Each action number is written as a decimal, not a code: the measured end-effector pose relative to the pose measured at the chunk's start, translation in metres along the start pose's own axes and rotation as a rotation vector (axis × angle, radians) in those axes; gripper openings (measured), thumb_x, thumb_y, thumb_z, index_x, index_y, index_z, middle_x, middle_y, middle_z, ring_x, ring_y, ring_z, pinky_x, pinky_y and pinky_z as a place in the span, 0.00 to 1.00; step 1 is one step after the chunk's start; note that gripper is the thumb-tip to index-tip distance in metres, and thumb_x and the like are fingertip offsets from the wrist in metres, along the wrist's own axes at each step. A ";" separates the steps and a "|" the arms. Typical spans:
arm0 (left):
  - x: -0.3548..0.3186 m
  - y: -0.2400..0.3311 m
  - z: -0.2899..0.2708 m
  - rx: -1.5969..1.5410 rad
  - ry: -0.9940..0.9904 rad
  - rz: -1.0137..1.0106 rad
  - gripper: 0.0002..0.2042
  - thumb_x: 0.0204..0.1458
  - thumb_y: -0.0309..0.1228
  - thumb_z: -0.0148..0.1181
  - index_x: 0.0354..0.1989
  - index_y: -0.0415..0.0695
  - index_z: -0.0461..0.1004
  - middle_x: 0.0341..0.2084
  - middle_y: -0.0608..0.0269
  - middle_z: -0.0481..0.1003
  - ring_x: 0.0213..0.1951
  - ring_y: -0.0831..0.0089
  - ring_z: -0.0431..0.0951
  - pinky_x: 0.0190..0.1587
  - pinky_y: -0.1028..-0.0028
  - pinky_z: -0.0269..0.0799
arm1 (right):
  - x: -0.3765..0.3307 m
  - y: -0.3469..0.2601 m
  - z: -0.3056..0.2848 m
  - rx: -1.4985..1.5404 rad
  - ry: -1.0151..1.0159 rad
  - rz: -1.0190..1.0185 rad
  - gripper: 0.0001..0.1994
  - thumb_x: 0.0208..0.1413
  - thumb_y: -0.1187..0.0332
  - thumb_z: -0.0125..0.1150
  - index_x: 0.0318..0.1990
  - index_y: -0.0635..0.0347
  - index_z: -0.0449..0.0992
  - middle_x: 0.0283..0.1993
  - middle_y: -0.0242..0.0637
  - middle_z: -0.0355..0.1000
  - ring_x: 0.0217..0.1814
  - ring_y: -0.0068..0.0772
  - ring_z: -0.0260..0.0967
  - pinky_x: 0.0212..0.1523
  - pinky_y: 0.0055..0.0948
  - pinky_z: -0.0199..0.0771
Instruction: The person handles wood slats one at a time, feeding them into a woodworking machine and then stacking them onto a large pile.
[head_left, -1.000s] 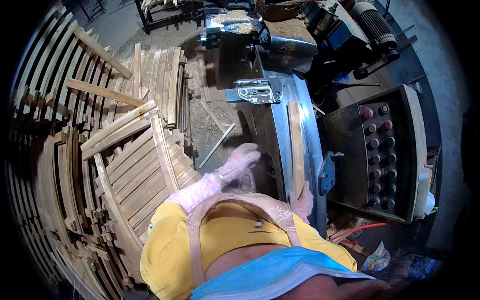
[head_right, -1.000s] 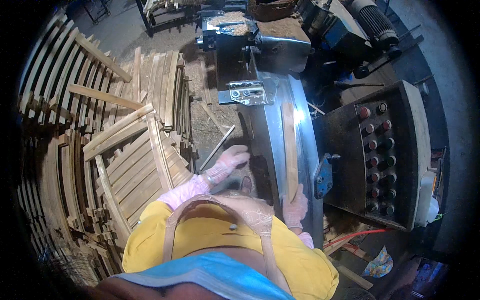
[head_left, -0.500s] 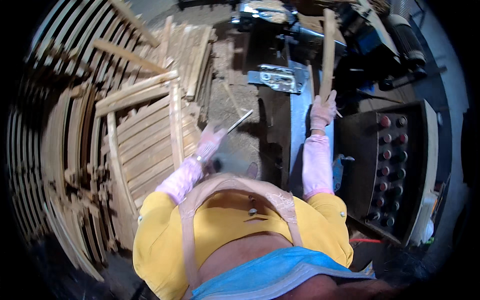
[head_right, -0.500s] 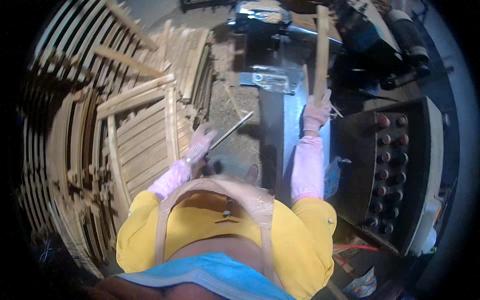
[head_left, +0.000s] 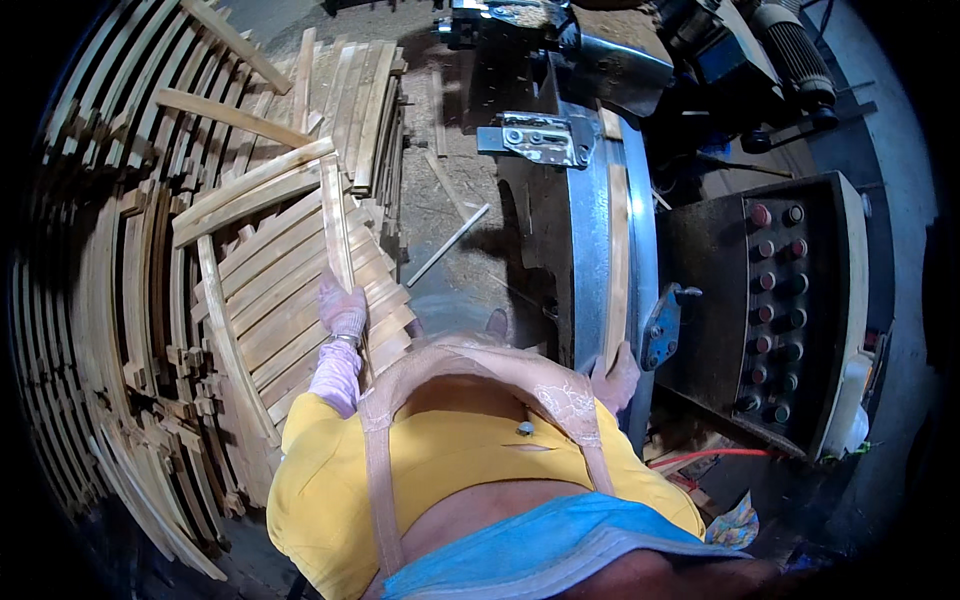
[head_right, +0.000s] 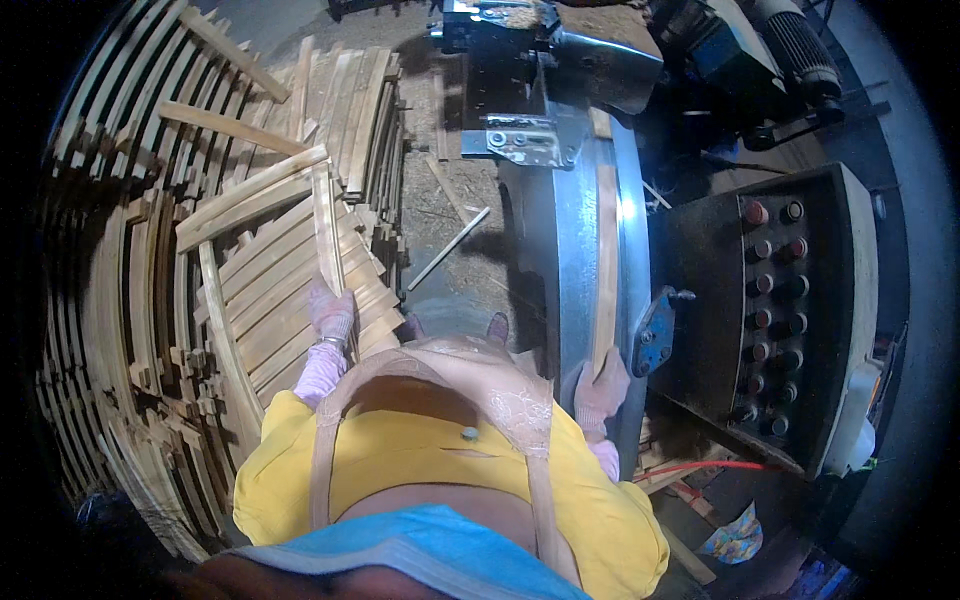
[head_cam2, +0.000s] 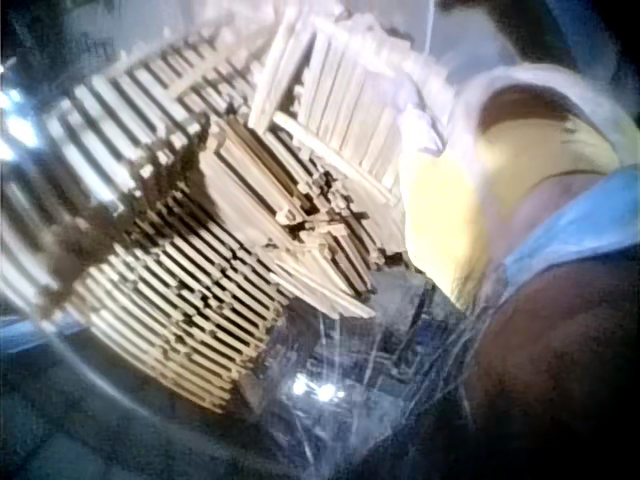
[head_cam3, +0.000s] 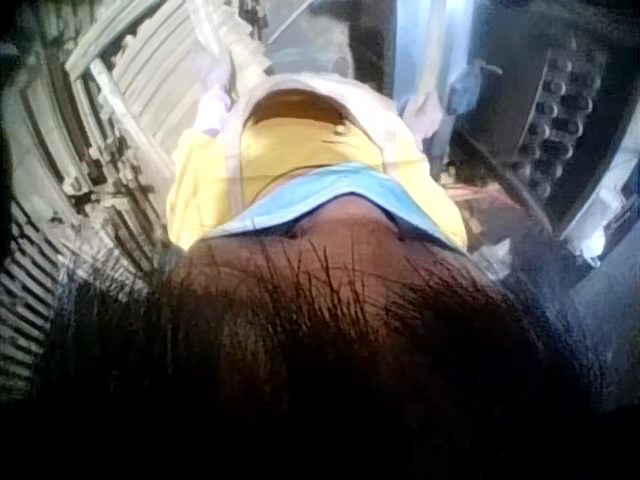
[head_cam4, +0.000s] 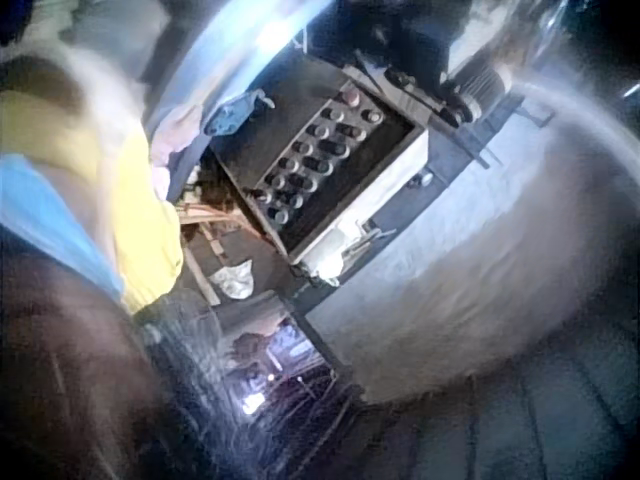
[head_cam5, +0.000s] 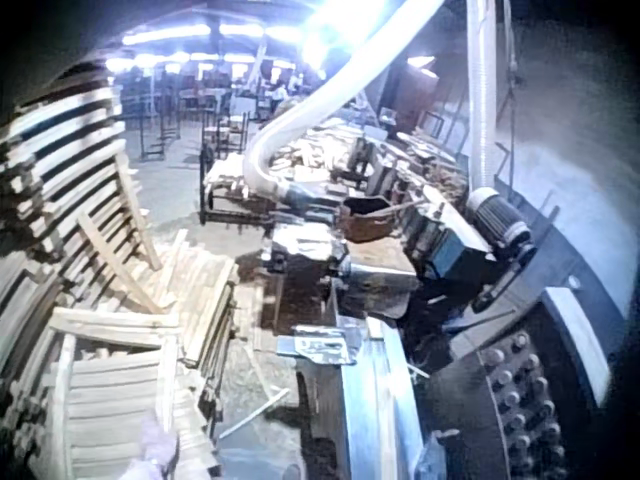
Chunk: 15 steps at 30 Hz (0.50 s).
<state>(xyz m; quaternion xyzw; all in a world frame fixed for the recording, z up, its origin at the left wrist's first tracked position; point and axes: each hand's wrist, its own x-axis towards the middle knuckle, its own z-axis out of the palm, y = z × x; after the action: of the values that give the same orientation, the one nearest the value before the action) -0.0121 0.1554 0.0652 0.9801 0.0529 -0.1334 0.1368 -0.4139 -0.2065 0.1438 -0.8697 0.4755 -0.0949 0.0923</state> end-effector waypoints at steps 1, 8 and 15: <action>0.002 0.005 -0.001 -0.026 -0.015 -0.001 0.45 0.49 0.44 0.67 0.74 0.40 0.55 0.67 0.40 0.66 0.69 0.47 0.65 0.71 0.58 0.60 | 0.017 -0.001 0.008 0.053 0.067 -0.070 0.31 0.54 0.62 0.68 0.65 0.63 0.71 0.54 0.55 0.76 0.56 0.62 0.72 0.58 0.52 0.72; 0.032 0.035 -0.037 -0.372 0.084 0.176 0.35 0.50 0.40 0.64 0.67 0.39 0.67 0.58 0.38 0.74 0.62 0.46 0.73 0.65 0.57 0.68 | 0.192 -0.068 0.053 -0.140 0.353 -0.222 0.22 0.56 0.53 0.66 0.56 0.49 0.78 0.46 0.42 0.78 0.49 0.51 0.74 0.52 0.52 0.72; 0.078 0.178 -0.107 -0.981 0.102 0.695 0.19 0.55 0.29 0.61 0.54 0.34 0.77 0.42 0.56 0.81 0.41 0.70 0.80 0.45 0.71 0.76 | 0.265 -0.151 0.046 -0.054 0.057 -0.167 0.18 0.55 0.58 0.67 0.50 0.53 0.80 0.47 0.45 0.79 0.52 0.52 0.75 0.54 0.46 0.74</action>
<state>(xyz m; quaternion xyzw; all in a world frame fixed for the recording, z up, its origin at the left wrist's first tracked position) 0.1142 0.0207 0.1876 0.7677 -0.2087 0.0061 0.6058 -0.1392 -0.3469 0.1579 -0.9054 0.4063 -0.1138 0.0470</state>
